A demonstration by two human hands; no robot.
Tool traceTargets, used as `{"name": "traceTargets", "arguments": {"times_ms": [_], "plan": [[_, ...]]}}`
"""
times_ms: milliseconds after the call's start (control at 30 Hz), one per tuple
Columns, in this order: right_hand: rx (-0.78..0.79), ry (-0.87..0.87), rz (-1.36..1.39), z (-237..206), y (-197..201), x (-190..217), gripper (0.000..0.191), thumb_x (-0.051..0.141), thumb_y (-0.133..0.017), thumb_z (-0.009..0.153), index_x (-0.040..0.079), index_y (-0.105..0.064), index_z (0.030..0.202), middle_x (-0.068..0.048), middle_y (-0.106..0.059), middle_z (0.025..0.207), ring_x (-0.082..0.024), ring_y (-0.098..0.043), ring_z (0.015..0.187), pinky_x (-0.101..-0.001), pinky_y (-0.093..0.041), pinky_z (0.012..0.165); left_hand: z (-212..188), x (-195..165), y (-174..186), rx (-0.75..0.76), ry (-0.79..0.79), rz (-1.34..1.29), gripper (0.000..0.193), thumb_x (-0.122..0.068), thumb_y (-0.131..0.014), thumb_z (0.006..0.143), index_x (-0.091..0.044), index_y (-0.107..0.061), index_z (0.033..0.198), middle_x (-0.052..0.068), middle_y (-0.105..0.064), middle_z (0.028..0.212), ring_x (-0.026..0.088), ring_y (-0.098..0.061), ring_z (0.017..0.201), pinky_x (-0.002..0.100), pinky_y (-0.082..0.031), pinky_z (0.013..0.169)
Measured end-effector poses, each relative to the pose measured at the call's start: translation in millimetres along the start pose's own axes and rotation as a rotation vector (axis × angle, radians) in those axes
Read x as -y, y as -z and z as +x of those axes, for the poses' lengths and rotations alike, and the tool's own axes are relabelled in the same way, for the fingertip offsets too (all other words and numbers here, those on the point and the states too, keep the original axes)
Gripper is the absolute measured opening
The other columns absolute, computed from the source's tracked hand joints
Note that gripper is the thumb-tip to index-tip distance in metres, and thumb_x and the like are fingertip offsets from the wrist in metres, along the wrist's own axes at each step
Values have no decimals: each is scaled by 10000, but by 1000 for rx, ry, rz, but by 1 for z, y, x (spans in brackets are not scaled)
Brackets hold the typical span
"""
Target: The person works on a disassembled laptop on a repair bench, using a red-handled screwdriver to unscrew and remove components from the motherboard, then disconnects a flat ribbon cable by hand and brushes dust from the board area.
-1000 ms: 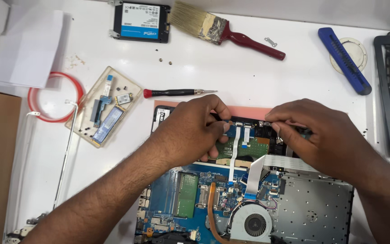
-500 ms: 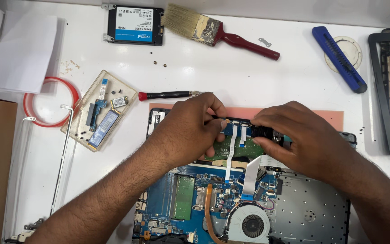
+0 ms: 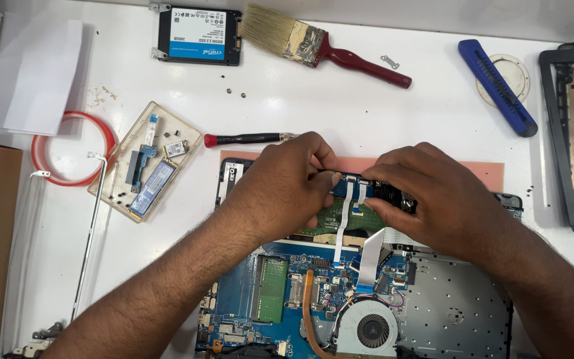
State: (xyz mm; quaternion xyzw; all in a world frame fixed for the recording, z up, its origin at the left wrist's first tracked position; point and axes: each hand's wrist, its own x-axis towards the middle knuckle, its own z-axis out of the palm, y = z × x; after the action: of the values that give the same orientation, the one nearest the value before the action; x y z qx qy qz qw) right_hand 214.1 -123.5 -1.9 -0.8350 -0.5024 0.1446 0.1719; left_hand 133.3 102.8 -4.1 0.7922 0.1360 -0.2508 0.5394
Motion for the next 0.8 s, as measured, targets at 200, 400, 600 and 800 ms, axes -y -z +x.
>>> {"name": "traceTargets", "arguments": {"times_ms": [200, 400, 600, 800], "plan": [[43, -49, -19, 2, 1, 2, 418, 302, -791, 815, 74, -717, 1157, -80, -687, 1053, -225, -645, 966, -365, -563, 765, -5, 0, 4, -243, -139, 463, 196, -297, -644, 972, -119, -630, 1052, 76, -753, 815, 238, -749, 702, 412, -598, 646], [52, -66, -86, 0, 2, 6, 367, 283, -778, 818, 85, -747, 1125, -68, -697, 1057, -231, -647, 973, -377, -561, 772, -32, 13, 11, -257, -375, 662, 221, -204, -630, 944, -126, -676, 1145, 87, -755, 814, 284, -756, 721, 447, -605, 596], [52, -25, -153, -3, 2, 8, 384, 276, -762, 830, 73, -739, 1155, -92, -696, 1080, -248, -649, 967, -386, -560, 791, -41, 19, -3, -96, -417, 745, 406, -207, -657, 927, -88, -627, 1313, 94, -742, 803, 238, -746, 682, 401, -618, 561], [44, 48, -186, -5, 2, 7, 388, 268, -746, 842, 36, -716, 1152, -122, -695, 1103, -256, -659, 995, -395, -560, 837, -41, 19, -7, -51, -412, 812, 481, -208, -663, 933, -60, -581, 1383, 110, -730, 844, 228, -743, 666, 389, -624, 528]]}}
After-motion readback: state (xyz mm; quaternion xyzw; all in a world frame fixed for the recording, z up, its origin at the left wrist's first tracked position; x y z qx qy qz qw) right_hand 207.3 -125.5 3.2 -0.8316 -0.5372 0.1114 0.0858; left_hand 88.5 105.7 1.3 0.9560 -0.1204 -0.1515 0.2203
